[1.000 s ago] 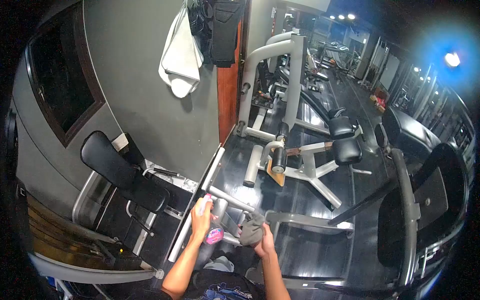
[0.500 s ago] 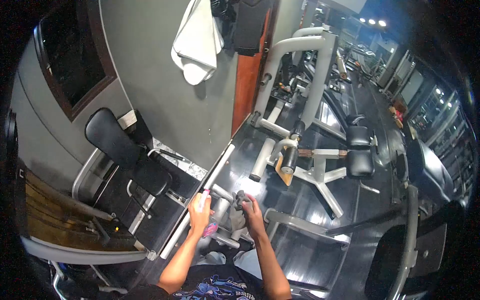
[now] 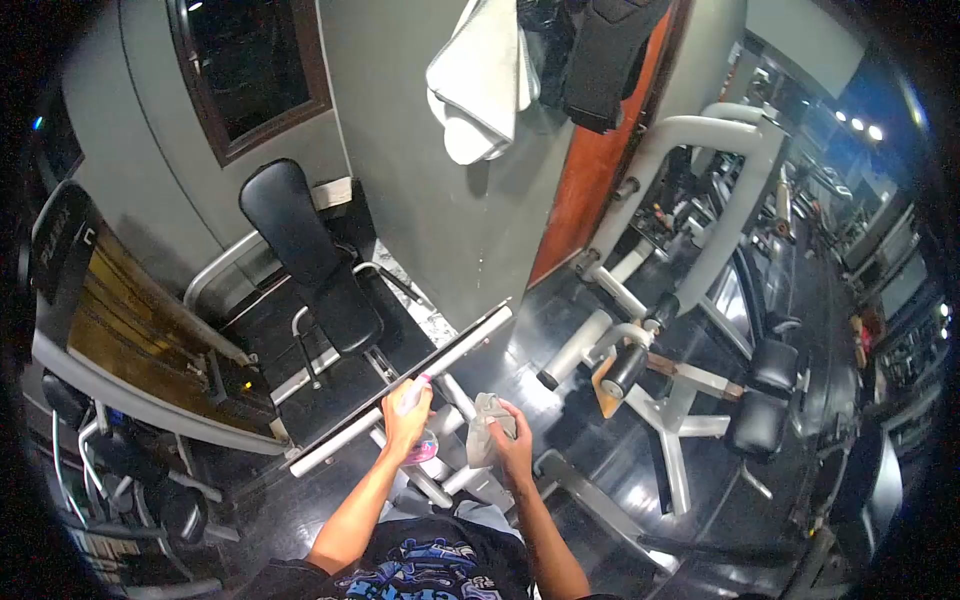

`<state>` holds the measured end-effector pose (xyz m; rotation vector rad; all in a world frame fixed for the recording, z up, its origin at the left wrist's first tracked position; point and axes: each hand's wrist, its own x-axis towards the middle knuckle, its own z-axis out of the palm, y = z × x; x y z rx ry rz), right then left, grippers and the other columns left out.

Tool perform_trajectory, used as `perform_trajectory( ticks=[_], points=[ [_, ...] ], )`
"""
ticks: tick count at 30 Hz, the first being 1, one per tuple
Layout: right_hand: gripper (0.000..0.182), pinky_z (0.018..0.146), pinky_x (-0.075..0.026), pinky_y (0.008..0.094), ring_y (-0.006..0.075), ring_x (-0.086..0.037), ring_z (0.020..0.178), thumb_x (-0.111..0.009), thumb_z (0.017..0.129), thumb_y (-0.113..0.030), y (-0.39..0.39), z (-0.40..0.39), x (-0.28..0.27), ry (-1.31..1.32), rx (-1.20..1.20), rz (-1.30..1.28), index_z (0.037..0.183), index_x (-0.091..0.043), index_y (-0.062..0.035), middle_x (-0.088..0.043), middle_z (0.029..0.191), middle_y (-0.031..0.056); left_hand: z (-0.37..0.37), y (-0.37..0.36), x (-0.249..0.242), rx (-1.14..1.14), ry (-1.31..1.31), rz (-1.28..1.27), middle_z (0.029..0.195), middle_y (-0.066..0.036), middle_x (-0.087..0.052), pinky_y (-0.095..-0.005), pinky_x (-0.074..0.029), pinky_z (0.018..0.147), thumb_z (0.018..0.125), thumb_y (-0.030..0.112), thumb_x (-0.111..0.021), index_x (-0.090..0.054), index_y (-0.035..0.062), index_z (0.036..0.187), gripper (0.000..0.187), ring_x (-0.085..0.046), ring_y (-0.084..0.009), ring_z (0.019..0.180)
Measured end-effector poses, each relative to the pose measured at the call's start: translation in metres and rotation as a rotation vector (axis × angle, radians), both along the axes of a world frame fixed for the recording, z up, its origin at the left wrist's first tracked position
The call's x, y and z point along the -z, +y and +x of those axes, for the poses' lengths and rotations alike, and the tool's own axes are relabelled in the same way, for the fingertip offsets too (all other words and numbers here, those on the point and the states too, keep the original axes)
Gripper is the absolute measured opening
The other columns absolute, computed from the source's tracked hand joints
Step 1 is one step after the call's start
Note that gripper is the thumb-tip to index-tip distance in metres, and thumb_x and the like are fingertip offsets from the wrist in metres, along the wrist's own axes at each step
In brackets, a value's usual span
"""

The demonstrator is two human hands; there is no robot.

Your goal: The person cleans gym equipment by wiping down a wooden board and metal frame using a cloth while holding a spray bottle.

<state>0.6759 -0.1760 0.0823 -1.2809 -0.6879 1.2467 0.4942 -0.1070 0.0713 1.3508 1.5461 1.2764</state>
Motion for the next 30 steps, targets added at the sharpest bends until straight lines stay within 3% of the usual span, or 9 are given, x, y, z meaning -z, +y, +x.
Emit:
perform_trajectory(
  ticks=[1,2,7,9,15,18,20,25,30],
  points=[
    [0.042,0.089,-0.049,0.0294,0.0161,-0.061,0.102,-0.072,0.088,-0.013,0.005,0.0,-0.003,-0.062,0.023,0.013,0.127,-0.058,-0.0044,-0.064,0.115,0.0082,0.002,-0.002,-0.006,-0.02,-0.06,-0.029,0.058,-0.012,-0.055,-0.0359,-0.041,0.052,0.083,0.019,-0.07,-0.057,-0.0004,0.071,0.026,-0.049,-0.0172,0.051],
    [0.041,0.09,-0.049,0.0293,0.0159,-0.062,0.102,-0.072,0.087,-0.011,0.012,0.001,-0.006,-0.127,0.023,0.047,0.125,-0.059,-0.0032,-0.065,0.114,0.0074,-0.005,0.0,0.005,0.027,0.097,-0.042,0.061,-0.003,-0.06,-0.0256,-0.05,0.048,0.09,0.019,-0.069,-0.061,0.0008,0.077,0.023,-0.06,-0.0098,0.051],
    [0.038,0.092,-0.048,0.0295,0.0144,-0.061,0.103,-0.073,0.086,-0.01,0.056,0.003,-0.013,-0.273,-0.064,0.199,0.121,-0.062,-0.0013,-0.066,0.112,0.0076,0.0,-0.005,-0.01,-0.004,0.02,-0.012,0.061,-0.003,-0.061,-0.0256,-0.049,0.048,0.089,0.018,-0.069,-0.062,0.001,0.079,0.021,-0.062,-0.0099,0.052],
    [0.038,0.093,-0.048,0.0298,0.0154,-0.062,0.104,-0.073,0.085,-0.009,0.071,0.002,-0.012,-0.325,-0.063,0.221,0.121,-0.063,-0.0012,-0.067,0.112,0.0085,0.002,-0.006,-0.013,-0.07,0.017,-0.058,0.06,-0.008,-0.064,-0.0306,-0.048,0.051,0.086,0.023,-0.07,-0.061,0.0018,0.072,0.027,-0.063,-0.0144,0.052],
    [0.037,0.094,-0.048,0.0317,0.0194,-0.063,0.106,-0.074,0.084,-0.01,0.097,0.007,0.003,-0.302,-0.063,0.294,0.119,-0.065,-0.0018,-0.068,0.114,0.0113,0.01,-0.011,-0.02,-0.071,-0.108,-0.118,0.062,-0.01,-0.065,-0.0292,-0.051,0.048,0.087,0.026,-0.07,-0.068,-0.0026,0.082,0.029,-0.064,-0.0142,0.052],
    [0.036,0.093,-0.049,0.0344,0.0235,-0.065,0.104,-0.075,0.082,-0.011,0.106,0.008,0.005,-0.458,-0.09,0.314,0.117,-0.067,-0.0049,-0.069,0.112,0.0119,0.011,-0.013,-0.019,-0.086,-0.068,-0.139,0.062,-0.009,-0.065,-0.0295,-0.052,0.049,0.087,0.025,-0.07,-0.066,-0.0022,0.08,0.029,-0.064,-0.0143,0.052],
    [0.034,0.091,-0.05,0.0374,0.0289,-0.065,0.102,-0.076,0.079,-0.012,0.116,0.006,0.005,-0.763,-0.078,0.396,0.112,-0.068,-0.0074,-0.067,0.109,0.0119,0.006,-0.014,-0.012,-0.066,-0.004,-0.086,0.065,-0.008,-0.064,-0.0289,-0.052,0.049,0.088,0.024,-0.07,-0.064,-0.0023,0.079,0.028,-0.064,-0.0141,0.053],
    [0.029,0.086,-0.052,0.0391,0.0316,-0.064,0.101,-0.076,0.078,-0.013,0.111,-0.037,-0.004,-0.878,0.018,0.48,0.106,-0.069,-0.009,-0.064,0.11,0.0101,-0.007,-0.02,-0.002,-0.08,-0.111,-0.109,0.07,-0.006,-0.063,-0.0264,-0.052,0.049,0.09,0.02,-0.069,-0.062,-0.002,0.083,0.024,-0.064,-0.0128,0.055],
    [0.024,0.082,-0.054,0.0393,0.0275,-0.066,0.097,-0.077,0.076,-0.015,0.095,-0.049,0.008,-0.944,-0.248,0.629,0.099,-0.07,-0.0134,-0.064,0.108,0.0059,-0.014,-0.023,0.009,-0.028,-0.198,-0.094,0.067,-0.002,-0.06,-0.0262,-0.054,0.051,0.093,0.015,-0.065,-0.063,0.001,0.089,0.014,-0.06,-0.009,0.052]
  ],
)
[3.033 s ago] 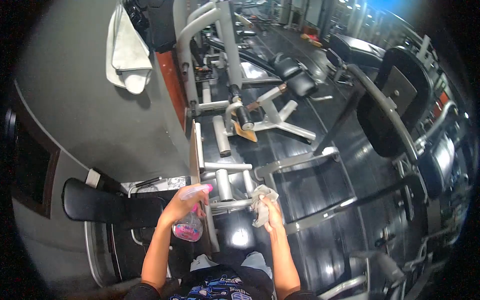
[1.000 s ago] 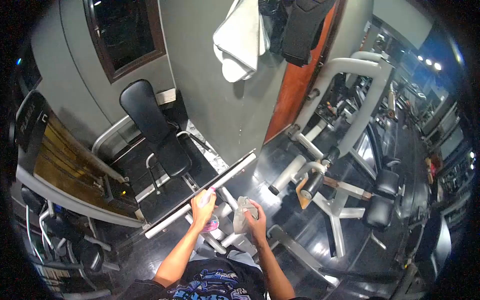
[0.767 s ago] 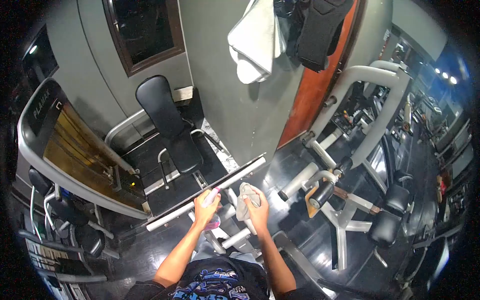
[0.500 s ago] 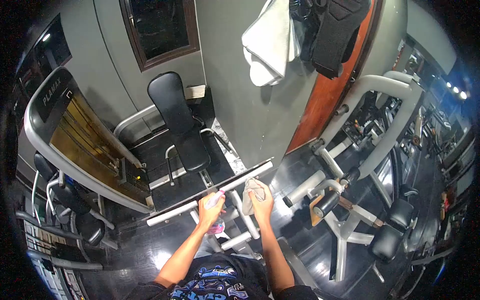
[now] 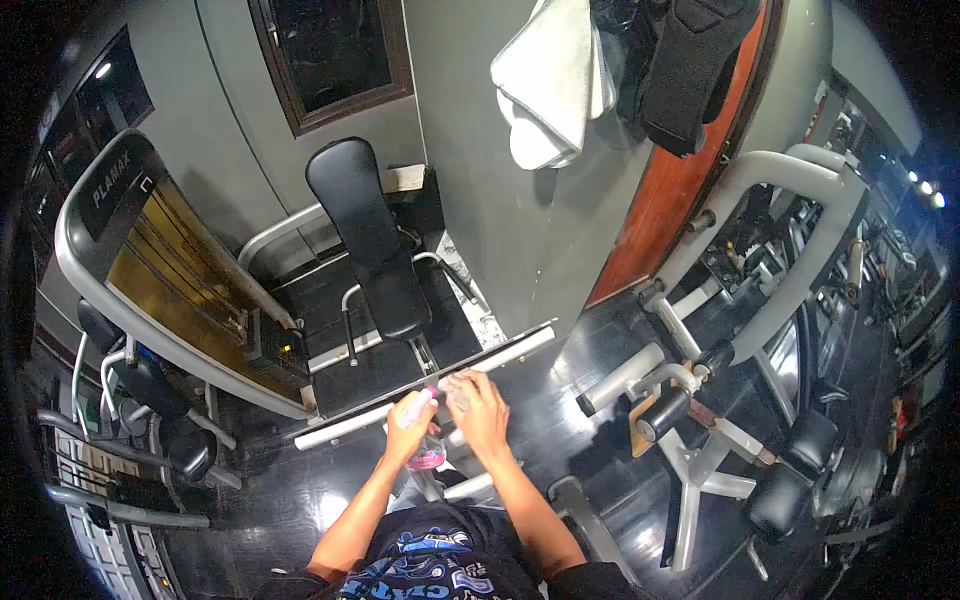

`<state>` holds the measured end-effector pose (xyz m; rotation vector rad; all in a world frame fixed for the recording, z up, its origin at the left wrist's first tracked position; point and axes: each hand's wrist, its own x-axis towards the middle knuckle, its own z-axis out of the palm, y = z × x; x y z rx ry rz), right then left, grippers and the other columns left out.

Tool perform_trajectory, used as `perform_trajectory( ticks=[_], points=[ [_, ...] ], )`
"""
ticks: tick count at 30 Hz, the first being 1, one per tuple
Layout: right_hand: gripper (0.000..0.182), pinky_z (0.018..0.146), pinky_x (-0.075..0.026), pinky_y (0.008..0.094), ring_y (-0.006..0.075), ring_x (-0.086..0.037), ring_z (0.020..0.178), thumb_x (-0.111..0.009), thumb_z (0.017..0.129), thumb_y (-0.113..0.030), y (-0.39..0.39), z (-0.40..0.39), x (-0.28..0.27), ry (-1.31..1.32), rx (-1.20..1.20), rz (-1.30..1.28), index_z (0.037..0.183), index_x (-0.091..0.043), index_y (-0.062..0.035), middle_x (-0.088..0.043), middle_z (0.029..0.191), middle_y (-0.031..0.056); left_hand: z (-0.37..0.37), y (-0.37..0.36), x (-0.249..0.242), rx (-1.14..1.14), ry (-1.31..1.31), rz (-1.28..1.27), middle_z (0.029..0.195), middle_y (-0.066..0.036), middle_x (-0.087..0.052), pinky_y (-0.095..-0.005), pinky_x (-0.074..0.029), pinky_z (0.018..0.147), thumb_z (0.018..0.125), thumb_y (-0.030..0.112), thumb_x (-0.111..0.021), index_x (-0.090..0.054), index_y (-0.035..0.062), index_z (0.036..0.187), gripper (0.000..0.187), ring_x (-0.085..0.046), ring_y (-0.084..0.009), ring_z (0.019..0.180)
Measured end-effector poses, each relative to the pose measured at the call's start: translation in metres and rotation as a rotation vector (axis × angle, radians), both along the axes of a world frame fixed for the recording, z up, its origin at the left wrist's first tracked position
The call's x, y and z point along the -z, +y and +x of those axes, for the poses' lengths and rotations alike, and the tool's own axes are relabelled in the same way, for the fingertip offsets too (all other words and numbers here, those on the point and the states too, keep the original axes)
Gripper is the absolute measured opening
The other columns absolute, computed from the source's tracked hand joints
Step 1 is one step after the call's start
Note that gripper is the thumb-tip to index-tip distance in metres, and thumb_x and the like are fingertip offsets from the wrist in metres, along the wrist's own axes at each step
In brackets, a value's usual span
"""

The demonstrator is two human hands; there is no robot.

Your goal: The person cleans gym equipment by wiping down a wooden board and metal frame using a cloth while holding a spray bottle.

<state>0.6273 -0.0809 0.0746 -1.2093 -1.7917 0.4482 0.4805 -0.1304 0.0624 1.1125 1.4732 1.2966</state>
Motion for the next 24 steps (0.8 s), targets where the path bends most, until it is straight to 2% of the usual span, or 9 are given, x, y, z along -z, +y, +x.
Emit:
perform_trajectory(
  ticks=[3,5,9,12,15,17,19,21,24],
  points=[
    [0.023,0.084,-0.053,0.0381,0.029,-0.066,0.095,-0.075,0.075,-0.007,0.024,0.03,-0.002,0.076,0.084,0.031,0.097,-0.071,-0.009,-0.066,0.104,0.0091,0.002,0.0,-0.001,-0.019,-0.005,-0.022,0.066,-0.002,-0.06,-0.0261,-0.054,0.052,0.093,0.013,-0.065,-0.063,0.0007,0.091,0.013,-0.059,-0.0088,0.052],
    [0.022,0.082,-0.053,0.0382,0.0289,-0.066,0.095,-0.075,0.075,-0.009,0.04,0.052,-0.009,0.066,0.252,0.014,0.097,-0.071,-0.0116,-0.065,0.103,0.0078,0.005,-0.001,0.002,-0.054,-0.048,0.062,0.067,-0.002,-0.06,-0.0254,-0.053,0.051,0.092,0.01,-0.066,-0.063,-0.0004,0.092,0.011,-0.059,-0.0089,0.052],
    [0.022,0.083,-0.053,0.0389,0.0291,-0.066,0.097,-0.075,0.076,-0.01,0.034,0.04,-0.007,0.087,0.186,-0.022,0.097,-0.071,-0.0103,-0.065,0.105,0.0081,0.015,-0.005,-0.001,-0.136,-0.1,0.164,0.068,-0.002,-0.058,-0.0239,-0.048,0.049,0.088,0.01,-0.071,-0.065,-0.0003,0.085,0.013,-0.058,-0.0078,0.053],
    [0.027,0.083,-0.055,0.0379,0.0266,-0.066,0.097,-0.078,0.074,-0.012,0.01,0.012,-0.002,0.034,-0.003,-0.012,0.1,-0.072,-0.0138,-0.066,0.107,0.0043,0.009,0.0,0.006,-0.196,0.332,0.383,0.071,-0.003,-0.059,-0.0232,-0.044,0.05,0.075,0.005,-0.08,-0.068,-0.0011,0.085,0.017,-0.056,-0.0075,0.056],
    [0.029,0.083,-0.055,0.0374,0.0242,-0.066,0.097,-0.078,0.073,-0.013,0.008,0.011,-0.007,-0.011,-0.058,-0.022,0.101,-0.073,-0.0179,-0.066,0.107,0.0015,0.009,-0.001,0.007,-0.149,0.222,0.343,0.075,-0.005,-0.06,-0.0243,-0.054,0.054,0.082,0.002,-0.074,-0.064,-0.0043,0.085,0.012,-0.061,-0.01,0.057],
    [0.027,0.082,-0.055,0.0368,0.0245,-0.066,0.097,-0.078,0.074,-0.013,0.02,0.029,-0.011,-0.012,0.018,-0.003,0.099,-0.074,-0.0169,-0.066,0.106,0.0024,0.009,0.003,0.007,-0.11,0.245,0.353,0.075,-0.005,-0.061,-0.0253,-0.054,0.054,0.084,0.004,-0.073,-0.064,-0.0037,0.088,0.012,-0.062,-0.0111,0.056],
    [0.021,0.083,-0.054,0.0375,0.0266,-0.066,0.096,-0.076,0.075,-0.011,0.037,0.05,-0.007,0.049,0.16,-0.013,0.095,-0.073,-0.0127,-0.067,0.104,0.0057,0.017,0.006,-0.001,-0.097,-0.187,0.164,0.072,-0.002,-0.061,-0.0229,-0.047,0.05,0.084,0.007,-0.075,-0.067,-0.0013,0.087,0.011,-0.059,-0.0078,0.055],
    [0.019,0.082,-0.053,0.0382,0.0282,-0.066,0.095,-0.075,0.075,-0.011,0.049,0.065,-0.014,0.071,0.328,0.008,0.094,-0.072,-0.0105,-0.066,0.104,0.0072,0.017,0.009,-0.002,-0.059,-0.142,0.109,0.073,-0.002,-0.062,-0.0238,-0.05,0.051,0.09,0.008,-0.07,-0.067,-0.0015,0.086,0.011,-0.061,-0.009,0.056],
    [0.02,0.081,-0.053,0.0383,0.0291,-0.066,0.094,-0.075,0.075,-0.01,0.048,0.054,-0.013,0.076,0.316,0.033,0.094,-0.07,-0.0086,-0.066,0.104,0.0084,0.021,0.011,-0.008,0.015,-0.15,0.067,0.076,-0.003,-0.063,-0.0233,-0.05,0.052,0.091,0.01,-0.07,-0.066,-0.0022,0.086,0.014,-0.061,-0.0088,0.057]
  ],
)
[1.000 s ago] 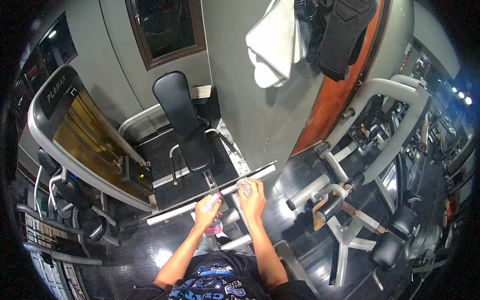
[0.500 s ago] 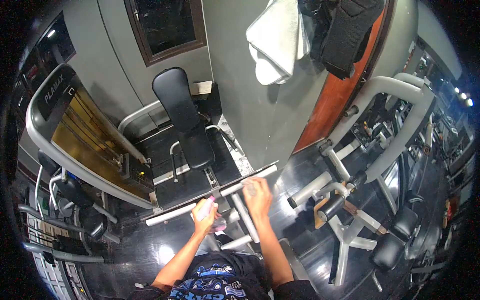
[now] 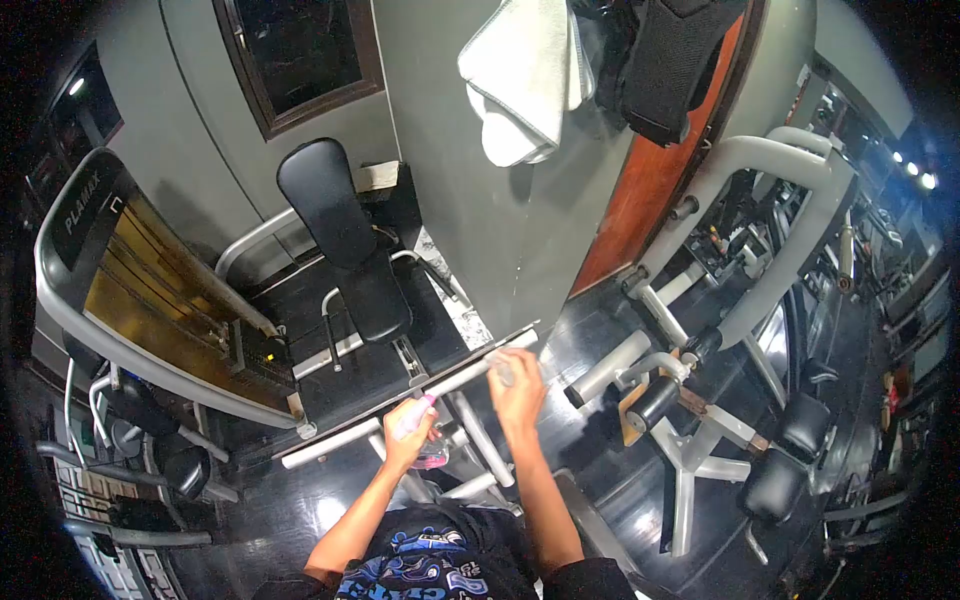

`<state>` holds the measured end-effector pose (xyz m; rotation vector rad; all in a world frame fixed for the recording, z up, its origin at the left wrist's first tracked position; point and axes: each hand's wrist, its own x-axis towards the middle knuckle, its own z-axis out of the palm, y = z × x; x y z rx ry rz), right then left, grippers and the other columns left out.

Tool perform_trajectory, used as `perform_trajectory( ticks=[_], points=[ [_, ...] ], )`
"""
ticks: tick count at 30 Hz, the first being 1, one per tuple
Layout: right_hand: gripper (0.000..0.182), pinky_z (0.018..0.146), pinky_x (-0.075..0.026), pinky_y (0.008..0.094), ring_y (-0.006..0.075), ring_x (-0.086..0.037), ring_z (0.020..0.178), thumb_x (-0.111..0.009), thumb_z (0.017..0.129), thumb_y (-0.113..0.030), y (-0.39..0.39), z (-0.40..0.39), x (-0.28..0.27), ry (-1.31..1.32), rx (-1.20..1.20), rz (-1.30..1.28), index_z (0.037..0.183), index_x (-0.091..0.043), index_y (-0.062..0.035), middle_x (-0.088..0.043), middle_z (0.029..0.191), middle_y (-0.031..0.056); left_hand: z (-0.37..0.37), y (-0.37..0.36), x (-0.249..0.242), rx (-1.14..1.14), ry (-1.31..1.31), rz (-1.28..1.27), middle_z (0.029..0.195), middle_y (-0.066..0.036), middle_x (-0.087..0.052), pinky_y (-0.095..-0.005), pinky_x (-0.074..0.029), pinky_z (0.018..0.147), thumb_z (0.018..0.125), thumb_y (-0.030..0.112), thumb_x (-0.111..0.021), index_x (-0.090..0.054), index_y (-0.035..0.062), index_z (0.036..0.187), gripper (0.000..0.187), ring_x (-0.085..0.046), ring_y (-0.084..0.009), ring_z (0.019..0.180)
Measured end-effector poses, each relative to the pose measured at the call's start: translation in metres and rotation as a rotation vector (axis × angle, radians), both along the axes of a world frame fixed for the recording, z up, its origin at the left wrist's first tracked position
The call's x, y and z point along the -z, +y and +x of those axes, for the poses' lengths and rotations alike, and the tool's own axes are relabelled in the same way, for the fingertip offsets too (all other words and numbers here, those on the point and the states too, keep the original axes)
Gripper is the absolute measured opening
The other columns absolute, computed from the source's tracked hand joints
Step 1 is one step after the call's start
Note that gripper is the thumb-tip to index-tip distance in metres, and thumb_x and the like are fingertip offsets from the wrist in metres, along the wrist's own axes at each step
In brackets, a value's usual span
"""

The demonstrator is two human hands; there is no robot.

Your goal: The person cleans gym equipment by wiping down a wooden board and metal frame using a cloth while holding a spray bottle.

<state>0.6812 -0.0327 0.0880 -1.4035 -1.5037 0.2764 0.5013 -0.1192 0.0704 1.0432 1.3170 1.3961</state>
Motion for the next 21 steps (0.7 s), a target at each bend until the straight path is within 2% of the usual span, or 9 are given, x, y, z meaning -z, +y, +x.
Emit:
perform_trajectory(
  ticks=[3,5,7,9,12,15,17,19,21],
  points=[
    [0.024,0.08,-0.054,0.0388,0.0286,-0.066,0.093,-0.075,0.075,-0.01,-0.021,-0.02,0.012,-0.007,-0.229,-0.019,0.098,-0.07,-0.0104,-0.066,0.106,0.0079,0.006,0.009,-0.007,0.051,0.07,0.033,0.082,-0.004,-0.064,-0.023,-0.05,0.052,0.091,0.008,-0.068,-0.066,-0.0029,0.088,0.012,-0.061,-0.0085,0.058],
    [0.022,0.083,-0.055,0.0371,0.0263,-0.067,0.096,-0.077,0.073,-0.011,-0.033,-0.025,0.012,-0.102,-0.36,-0.048,0.095,-0.073,-0.0123,-0.067,0.107,0.006,0.01,0.013,-0.009,0.092,0.069,0.074,0.086,-0.005,-0.064,-0.0228,-0.05,0.052,0.091,0.007,-0.066,-0.067,-0.0034,0.091,0.01,-0.062,-0.0086,0.058],
    [0.023,0.084,-0.056,0.0377,0.0262,-0.067,0.096,-0.077,0.072,-0.01,-0.026,-0.013,0.009,-0.106,-0.338,-0.077,0.094,-0.073,-0.0127,-0.068,0.107,0.0048,0.01,0.016,-0.009,0.128,0.078,0.038,0.084,-0.004,-0.064,-0.0226,-0.049,0.051,0.092,0.005,-0.065,-0.067,-0.0034,0.095,0.009,-0.062,-0.009,0.058],
    [0.025,0.083,-0.054,0.0366,0.0267,-0.067,0.096,-0.076,0.073,-0.01,-0.007,0.01,0.015,-0.114,-0.173,0.034,0.098,-0.072,-0.0125,-0.068,0.106,0.0074,0.01,0.022,-0.005,0.165,0.019,-0.04,0.083,-0.004,-0.065,-0.0223,-0.049,0.051,0.093,0.005,-0.063,-0.066,-0.0034,0.099,0.011,-0.062,-0.009,0.058],
    [0.024,0.089,-0.052,0.0362,0.0293,-0.066,0.099,-0.075,0.075,-0.008,0.023,0.044,0.013,0.078,0.097,-0.022,0.098,-0.071,-0.0088,-0.068,0.106,0.0108,0.009,0.025,0.003,0.186,-0.01,-0.073,0.083,-0.004,-0.066,-0.0221,-0.049,0.051,0.094,0.006,-0.063,-0.067,-0.0027,0.106,0.016,-0.062,-0.0086,0.058],
    [0.022,0.088,-0.052,0.0362,0.0292,-0.067,0.099,-0.074,0.075,-0.006,0.026,0.04,0.017,0.142,0.085,-0.015,0.097,-0.072,-0.008,-0.068,0.105,0.0109,0.008,0.028,0.001,0.191,-0.041,-0.137,0.084,-0.004,-0.066,-0.0221,-0.049,0.051,0.094,0.007,-0.062,-0.067,-0.002,0.109,0.017,-0.062,-0.0085,0.058],
    [0.021,0.088,-0.052,0.0374,0.0292,-0.067,0.099,-0.076,0.074,-0.008,0.012,0.024,0.019,0.098,-0.004,-0.017,0.095,-0.073,-0.0089,-0.068,0.105,0.0106,0.007,0.029,0.003,0.196,-0.04,-0.171,0.085,-0.004,-0.066,-0.0221,-0.049,0.051,0.094,0.007,-0.062,-0.067,-0.0017,0.11,0.018,-0.062,-0.0085,0.058],
    [0.022,0.087,-0.053,0.0375,0.0296,-0.067,0.099,-0.077,0.073,-0.01,-0.006,0.009,0.017,0.169,-0.142,-0.067,0.094,-0.073,-0.0096,-0.068,0.105,0.0107,0.004,0.029,0.009,0.197,-0.013,-0.156,0.09,-0.009,-0.067,-0.0249,-0.052,0.053,0.095,0.011,-0.062,-0.066,-0.0038,0.112,0.023,-0.062,-0.0125,0.055],
    [0.02,0.087,-0.053,0.0374,0.0302,-0.067,0.099,-0.076,0.073,-0.009,-0.002,0.013,0.019,0.153,-0.126,-0.055,0.093,-0.073,-0.0098,-0.068,0.105,0.0111,0.002,0.03,0.012,0.2,-0.007,-0.154,0.09,-0.01,-0.067,-0.0253,-0.053,0.053,0.094,0.012,-0.063,-0.066,-0.0039,0.112,0.024,-0.062,-0.013,0.055]
  ],
)
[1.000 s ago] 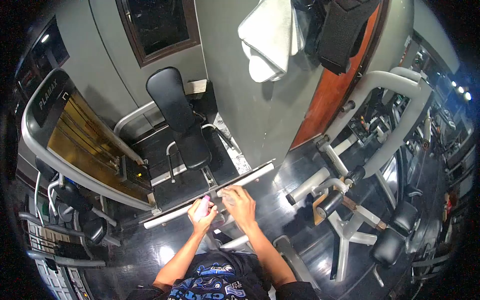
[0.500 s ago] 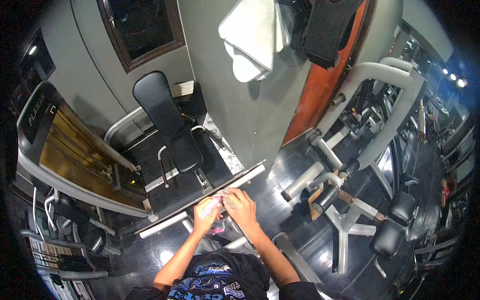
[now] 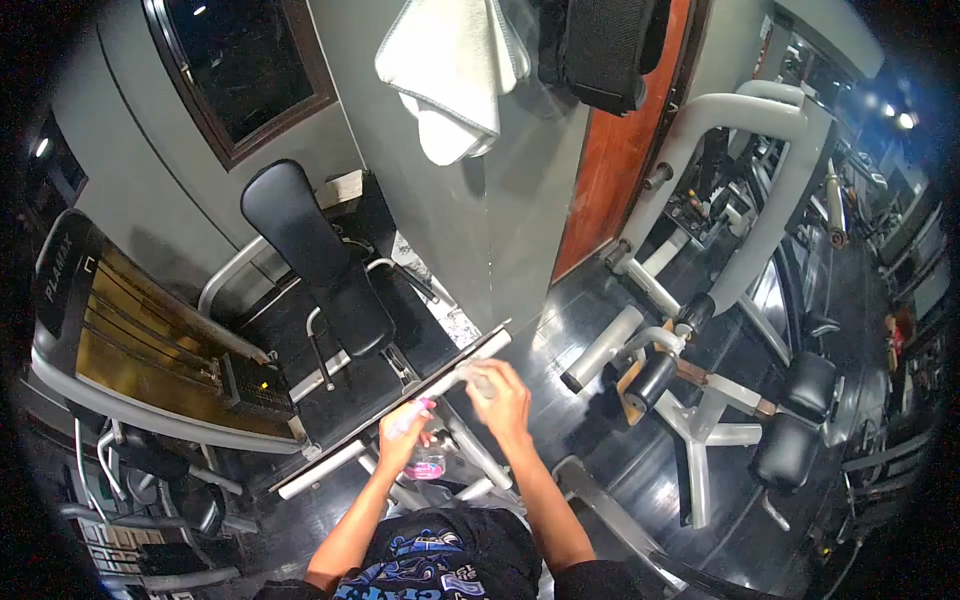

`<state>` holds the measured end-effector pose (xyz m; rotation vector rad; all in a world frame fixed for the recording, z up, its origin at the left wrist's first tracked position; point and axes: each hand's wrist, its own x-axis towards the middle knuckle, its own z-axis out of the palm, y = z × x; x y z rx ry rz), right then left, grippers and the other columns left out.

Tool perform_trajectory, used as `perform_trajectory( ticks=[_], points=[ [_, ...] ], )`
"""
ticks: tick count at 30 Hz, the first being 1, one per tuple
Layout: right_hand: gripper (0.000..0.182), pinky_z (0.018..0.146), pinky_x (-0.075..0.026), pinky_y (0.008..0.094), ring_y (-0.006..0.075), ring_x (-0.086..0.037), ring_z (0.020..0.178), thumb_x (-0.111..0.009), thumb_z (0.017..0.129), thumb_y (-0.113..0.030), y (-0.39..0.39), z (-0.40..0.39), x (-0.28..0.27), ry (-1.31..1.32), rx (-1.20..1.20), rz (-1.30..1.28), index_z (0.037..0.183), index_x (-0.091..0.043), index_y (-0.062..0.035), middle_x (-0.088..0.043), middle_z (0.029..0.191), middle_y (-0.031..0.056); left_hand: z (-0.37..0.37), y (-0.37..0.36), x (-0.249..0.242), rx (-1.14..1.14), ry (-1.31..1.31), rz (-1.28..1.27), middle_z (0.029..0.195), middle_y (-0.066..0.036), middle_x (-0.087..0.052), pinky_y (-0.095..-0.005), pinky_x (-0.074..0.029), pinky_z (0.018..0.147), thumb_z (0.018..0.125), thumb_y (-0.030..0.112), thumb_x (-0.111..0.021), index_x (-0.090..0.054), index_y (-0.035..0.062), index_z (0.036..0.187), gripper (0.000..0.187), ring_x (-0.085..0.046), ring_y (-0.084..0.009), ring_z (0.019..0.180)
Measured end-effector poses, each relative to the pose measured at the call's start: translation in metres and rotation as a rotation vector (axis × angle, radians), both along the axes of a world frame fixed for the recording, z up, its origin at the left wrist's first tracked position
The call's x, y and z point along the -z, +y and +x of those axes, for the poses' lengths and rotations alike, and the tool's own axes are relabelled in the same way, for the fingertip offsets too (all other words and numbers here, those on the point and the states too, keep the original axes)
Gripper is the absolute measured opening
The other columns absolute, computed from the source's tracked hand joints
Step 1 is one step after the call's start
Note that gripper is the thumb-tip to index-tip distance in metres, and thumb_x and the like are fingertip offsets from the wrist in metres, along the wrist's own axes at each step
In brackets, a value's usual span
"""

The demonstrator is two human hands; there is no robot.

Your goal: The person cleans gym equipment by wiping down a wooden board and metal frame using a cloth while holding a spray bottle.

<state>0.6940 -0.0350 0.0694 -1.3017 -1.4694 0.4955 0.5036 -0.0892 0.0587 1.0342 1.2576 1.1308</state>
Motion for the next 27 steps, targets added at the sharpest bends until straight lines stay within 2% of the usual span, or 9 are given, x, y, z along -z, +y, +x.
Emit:
perform_trajectory(
  ticks=[4,10,12,14,16,20,22,25,27],
  points=[
    [0.019,0.086,-0.052,0.0374,0.0299,-0.067,0.099,-0.074,0.074,-0.007,0.037,0.037,0.001,-0.012,0.261,-0.002,0.093,-0.071,-0.0046,-0.069,0.106,0.0115,-0.003,-0.003,0.0,0.023,0.018,-0.003,0.092,-0.01,-0.066,-0.0255,-0.053,0.053,0.095,0.014,-0.062,-0.066,-0.0038,0.112,0.025,-0.062,-0.0136,0.056],
    [0.022,0.087,-0.052,0.0358,0.0289,-0.069,0.095,-0.075,0.076,-0.009,0.03,0.027,0.015,0.103,0.29,0.048,0.098,-0.072,-0.0045,-0.07,0.101,0.0121,-0.001,-0.002,-0.004,0.014,0.018,-0.005,0.094,-0.01,-0.067,-0.0252,-0.053,0.053,0.096,0.018,-0.062,-0.066,-0.0036,0.111,0.026,-0.064,-0.0141,0.058],
    [0.024,0.087,-0.052,0.0351,0.0281,-0.069,0.094,-0.075,0.076,-0.01,0.02,0.027,0.021,0.173,0.164,-0.087,0.1,-0.072,-0.0047,-0.071,0.098,0.0125,-0.002,-0.002,-0.005,0.01,0.008,-0.002,0.094,-0.01,-0.067,-0.0251,-0.052,0.053,0.096,0.018,-0.063,-0.066,-0.0036,0.111,0.027,-0.064,-0.0143,0.057],
    [0.023,0.086,-0.051,0.0339,0.0249,-0.069,0.095,-0.074,0.08,-0.012,0.024,0.035,0.025,0.222,0.172,-0.122,0.101,-0.072,-0.0041,-0.072,0.097,0.0119,-0.003,-0.004,-0.008,0.02,0.016,0.009,0.094,-0.01,-0.067,-0.0254,-0.053,0.054,0.097,0.018,-0.062,-0.066,-0.0037,0.111,0.027,-0.063,-0.0145,0.057],
    [0.022,0.086,-0.051,0.0328,0.0215,-0.069,0.095,-0.073,0.083,-0.013,0.039,0.046,0.017,0.416,0.281,-0.221,0.103,-0.072,-0.0033,-0.072,0.097,0.011,-0.004,-0.004,-0.006,0.031,0.017,0.01,0.094,-0.01,-0.067,-0.0258,-0.053,0.054,0.097,0.018,-0.061,-0.065,-0.0039,0.111,0.027,-0.063,-0.0147,0.056],
    [0.026,0.081,-0.051,0.0306,0.0184,-0.068,0.09,-0.071,0.085,-0.013,0.076,0.061,0.044,0.408,0.061,-0.236,0.109,-0.072,-0.0021,-0.073,0.098,0.0113,-0.006,-0.003,-0.003,0.032,0.037,0.006,0.094,-0.011,-0.067,-0.0271,-0.055,0.055,0.097,0.016,-0.06,-0.065,-0.0049,0.111,0.026,-0.063,-0.0148,0.056],
    [0.027,0.079,-0.051,0.0284,0.0156,-0.067,0.089,-0.069,0.087,-0.013,0.08,0.067,0.053,0.426,0.044,-0.246,0.11,-0.071,-0.0012,-0.073,0.095,0.0086,-0.006,-0.002,-0.001,0.025,0.027,-0.001,0.095,-0.011,-0.067,-0.0274,-0.055,0.055,0.097,0.015,-0.06,-0.065,-0.0053,0.111,0.025,-0.063,-0.0148,0.056],
    [0.024,0.077,-0.05,0.026,0.0123,-0.064,0.085,-0.067,0.088,-0.014,0.075,0.069,0.058,0.614,-0.02,-0.418,0.107,-0.071,0.0003,-0.071,0.09,0.0043,-0.005,-0.002,0.001,0.013,-0.002,0.004,0.096,-0.012,-0.067,-0.0279,-0.056,0.054,0.096,0.013,-0.06,-0.065,-0.006,0.111,0.025,-0.063,-0.015,0.055],
    [0.023,0.075,-0.047,0.025,0.01,-0.061,0.081,-0.065,0.09,-0.016,0.067,0.061,0.06,0.896,0.001,-0.554,0.104,-0.071,0.0008,-0.069,0.089,0.0009,-0.006,-0.002,0.002,0.014,-0.02,0.008,0.097,-0.012,-0.067,-0.028,-0.056,0.054,0.096,0.012,-0.06,-0.065,-0.0063,0.111,0.024,-0.063,-0.0152,0.056]
  ],
)
